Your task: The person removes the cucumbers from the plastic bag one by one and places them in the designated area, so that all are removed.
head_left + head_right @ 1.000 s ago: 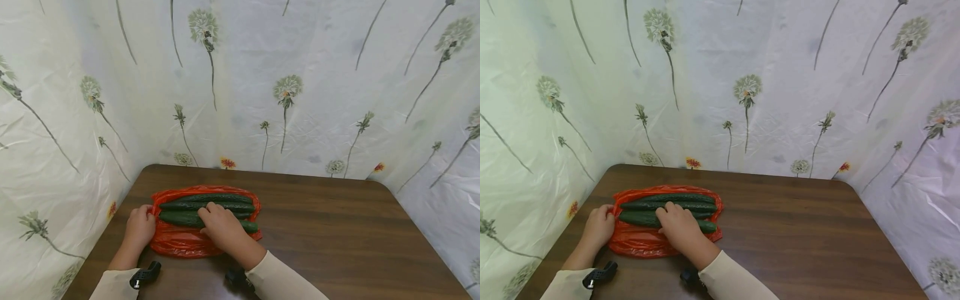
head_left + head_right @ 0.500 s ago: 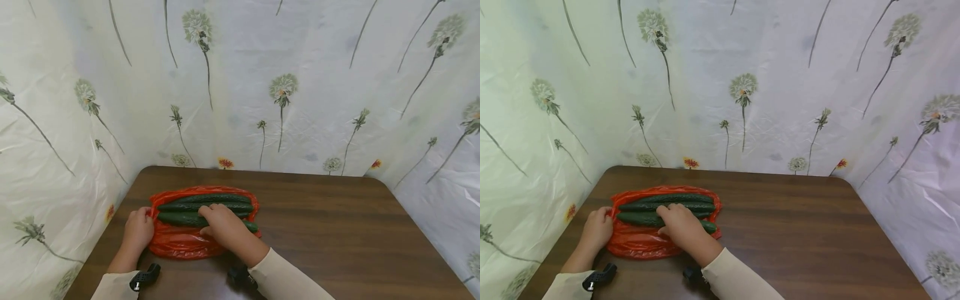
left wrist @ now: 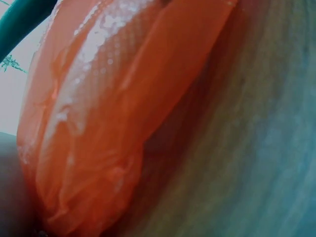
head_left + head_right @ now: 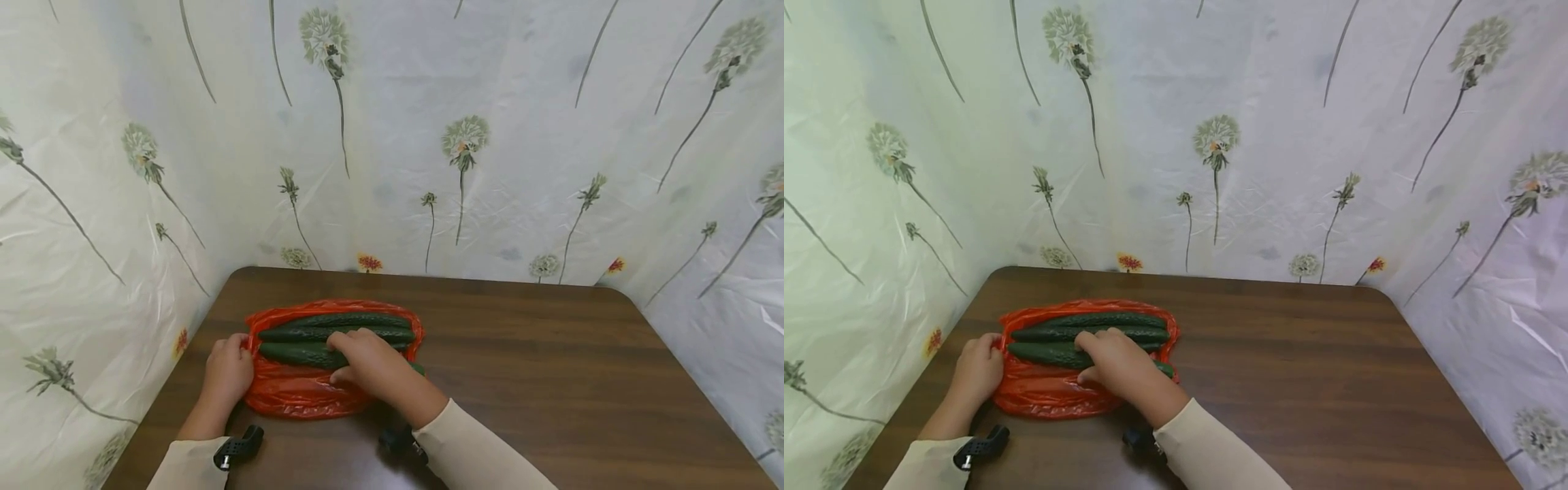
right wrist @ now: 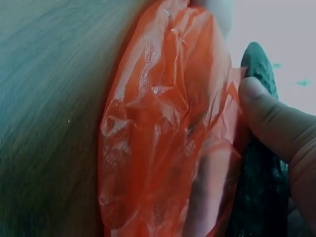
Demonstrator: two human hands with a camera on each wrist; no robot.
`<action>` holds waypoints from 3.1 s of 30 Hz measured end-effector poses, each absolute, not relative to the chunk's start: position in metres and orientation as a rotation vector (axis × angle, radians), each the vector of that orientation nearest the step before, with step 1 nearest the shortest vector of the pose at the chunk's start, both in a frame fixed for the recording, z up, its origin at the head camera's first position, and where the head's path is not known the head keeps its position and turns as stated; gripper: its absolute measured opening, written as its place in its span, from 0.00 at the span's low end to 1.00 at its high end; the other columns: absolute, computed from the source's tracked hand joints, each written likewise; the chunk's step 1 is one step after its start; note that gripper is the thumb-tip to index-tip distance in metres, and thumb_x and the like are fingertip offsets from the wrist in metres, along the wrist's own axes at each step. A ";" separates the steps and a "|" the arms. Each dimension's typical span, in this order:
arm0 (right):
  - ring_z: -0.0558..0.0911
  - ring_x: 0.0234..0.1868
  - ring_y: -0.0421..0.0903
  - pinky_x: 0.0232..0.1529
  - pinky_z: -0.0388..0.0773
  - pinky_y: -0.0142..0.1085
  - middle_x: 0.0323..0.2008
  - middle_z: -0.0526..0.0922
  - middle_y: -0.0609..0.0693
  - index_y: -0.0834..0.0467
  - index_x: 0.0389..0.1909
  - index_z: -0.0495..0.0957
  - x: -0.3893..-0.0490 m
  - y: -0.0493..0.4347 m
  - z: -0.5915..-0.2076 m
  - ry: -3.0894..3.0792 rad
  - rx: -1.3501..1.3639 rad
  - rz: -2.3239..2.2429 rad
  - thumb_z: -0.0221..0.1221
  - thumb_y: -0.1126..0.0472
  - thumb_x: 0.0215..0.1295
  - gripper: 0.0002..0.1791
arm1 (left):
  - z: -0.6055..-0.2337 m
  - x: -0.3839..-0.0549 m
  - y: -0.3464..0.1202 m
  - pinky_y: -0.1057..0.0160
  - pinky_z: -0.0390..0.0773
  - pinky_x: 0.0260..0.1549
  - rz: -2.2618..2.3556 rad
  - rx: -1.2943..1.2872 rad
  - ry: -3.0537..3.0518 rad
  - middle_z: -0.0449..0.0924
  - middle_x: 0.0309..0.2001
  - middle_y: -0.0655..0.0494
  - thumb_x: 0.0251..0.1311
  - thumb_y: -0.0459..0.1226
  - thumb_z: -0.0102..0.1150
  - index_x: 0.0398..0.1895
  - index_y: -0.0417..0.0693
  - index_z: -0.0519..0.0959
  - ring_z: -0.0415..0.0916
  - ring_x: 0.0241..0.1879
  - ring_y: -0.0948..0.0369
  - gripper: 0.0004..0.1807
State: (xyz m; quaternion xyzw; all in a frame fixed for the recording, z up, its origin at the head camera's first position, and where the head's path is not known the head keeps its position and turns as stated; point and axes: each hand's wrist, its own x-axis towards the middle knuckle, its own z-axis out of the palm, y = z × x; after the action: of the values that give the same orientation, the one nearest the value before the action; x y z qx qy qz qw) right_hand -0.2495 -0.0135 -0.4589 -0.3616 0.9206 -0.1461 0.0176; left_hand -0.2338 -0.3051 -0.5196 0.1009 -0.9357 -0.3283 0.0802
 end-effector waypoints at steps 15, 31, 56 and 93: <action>0.82 0.49 0.40 0.54 0.82 0.44 0.52 0.82 0.42 0.44 0.60 0.76 -0.252 -0.003 -0.460 2.875 -1.199 -0.362 0.69 0.39 0.63 0.28 | -0.522 -0.237 -0.307 0.33 0.68 0.62 -0.967 0.300 -2.833 0.70 0.60 0.26 0.72 0.31 0.38 0.65 0.30 0.73 0.69 0.60 0.30 0.24; 0.85 0.48 0.38 0.46 0.81 0.38 0.52 0.84 0.41 0.44 0.57 0.77 -0.252 0.015 -0.460 2.955 -1.279 -0.316 0.69 0.40 0.64 0.24 | -0.523 -0.234 -0.308 0.32 0.68 0.60 -0.955 0.310 -2.835 0.70 0.59 0.25 0.72 0.31 0.38 0.65 0.30 0.73 0.70 0.58 0.29 0.24; 0.85 0.44 0.41 0.44 0.77 0.44 0.47 0.84 0.42 0.44 0.54 0.77 -0.257 0.048 -0.460 3.077 -1.196 -0.172 0.71 0.44 0.65 0.21 | -0.522 -0.235 -0.306 0.31 0.68 0.60 -0.963 0.290 -2.848 0.69 0.60 0.24 0.73 0.32 0.38 0.66 0.29 0.72 0.69 0.59 0.28 0.24; 0.85 0.46 0.42 0.41 0.73 0.44 0.46 0.86 0.41 0.42 0.53 0.78 -0.267 0.132 -0.472 3.183 -0.972 -0.303 0.75 0.52 0.60 0.22 | -0.521 -0.232 -0.313 0.30 0.69 0.59 -0.891 0.271 -2.838 0.72 0.58 0.23 0.72 0.31 0.38 0.64 0.28 0.74 0.71 0.58 0.28 0.24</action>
State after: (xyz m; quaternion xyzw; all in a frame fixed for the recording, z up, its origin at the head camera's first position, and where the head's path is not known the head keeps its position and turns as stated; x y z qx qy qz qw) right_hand -0.2672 0.1319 -0.4721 -0.2896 0.9477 -0.0901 -0.0999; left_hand -0.2318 -0.3129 -0.5211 0.0904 -0.9473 -0.2974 0.0773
